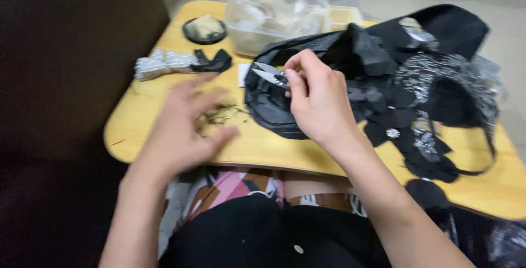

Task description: Assembling small black fabric bows by trimming and joining components at a work table.

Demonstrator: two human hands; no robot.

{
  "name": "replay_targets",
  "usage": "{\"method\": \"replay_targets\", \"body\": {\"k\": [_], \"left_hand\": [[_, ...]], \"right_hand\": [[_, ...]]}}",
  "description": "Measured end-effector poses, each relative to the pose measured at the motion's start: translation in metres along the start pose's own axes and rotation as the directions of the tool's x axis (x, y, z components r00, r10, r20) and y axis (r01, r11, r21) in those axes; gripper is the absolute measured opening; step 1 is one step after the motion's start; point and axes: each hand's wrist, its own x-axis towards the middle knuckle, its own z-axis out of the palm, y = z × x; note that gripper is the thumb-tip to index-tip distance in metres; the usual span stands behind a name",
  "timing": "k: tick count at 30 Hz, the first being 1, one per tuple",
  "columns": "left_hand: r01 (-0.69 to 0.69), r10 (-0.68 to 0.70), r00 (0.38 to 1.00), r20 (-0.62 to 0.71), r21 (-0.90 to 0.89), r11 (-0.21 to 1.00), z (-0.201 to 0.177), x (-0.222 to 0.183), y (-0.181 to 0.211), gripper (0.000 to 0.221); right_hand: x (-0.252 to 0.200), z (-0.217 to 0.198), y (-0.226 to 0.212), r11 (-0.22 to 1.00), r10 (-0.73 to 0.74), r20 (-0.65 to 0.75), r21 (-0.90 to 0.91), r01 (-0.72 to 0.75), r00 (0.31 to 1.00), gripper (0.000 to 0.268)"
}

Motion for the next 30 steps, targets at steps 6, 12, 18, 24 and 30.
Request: {"method": "replay_targets", "body": {"k": [6,12,18,24,30], "left_hand": [[0.212,-0.227,0.974,0.007,0.326,0.921,-0.027,-0.028,0.015,0.031],[0.458,-0.176,0.875,-0.451,0.653,0.603,-0.03,-0.068,-0.031,0.043],[0.258,-0.266,0.963,-0.035,0.394,0.882,-0.011,-0.01,-0.02,0.041],[0.643,-0.639,0.721,-0.269,0.603,0.472,-0.008,-0.04,-0.014,0.079],[0.686,-0.792,0.571,-0.217,0.656,0.316,-0.049,-0.021,0.045,0.05]], "right_hand": [[0.008,0.037,-0.034,0.993,0.097,0.048,0.062,-0.1,0.994,0.008],[0.008,0.052,-0.039,0.998,0.058,0.041,0.017,-0.059,0.997,0.004],[0.016,0.073,-0.042,1.0,-0.001,0.113,-0.011,0.002,0.994,0.014],[0.018,0.078,-0.045,0.999,-0.018,0.172,-0.028,0.023,0.985,0.015],[0.026,0.093,-0.049,0.966,-0.089,0.365,-0.196,0.17,0.927,0.018]]}}
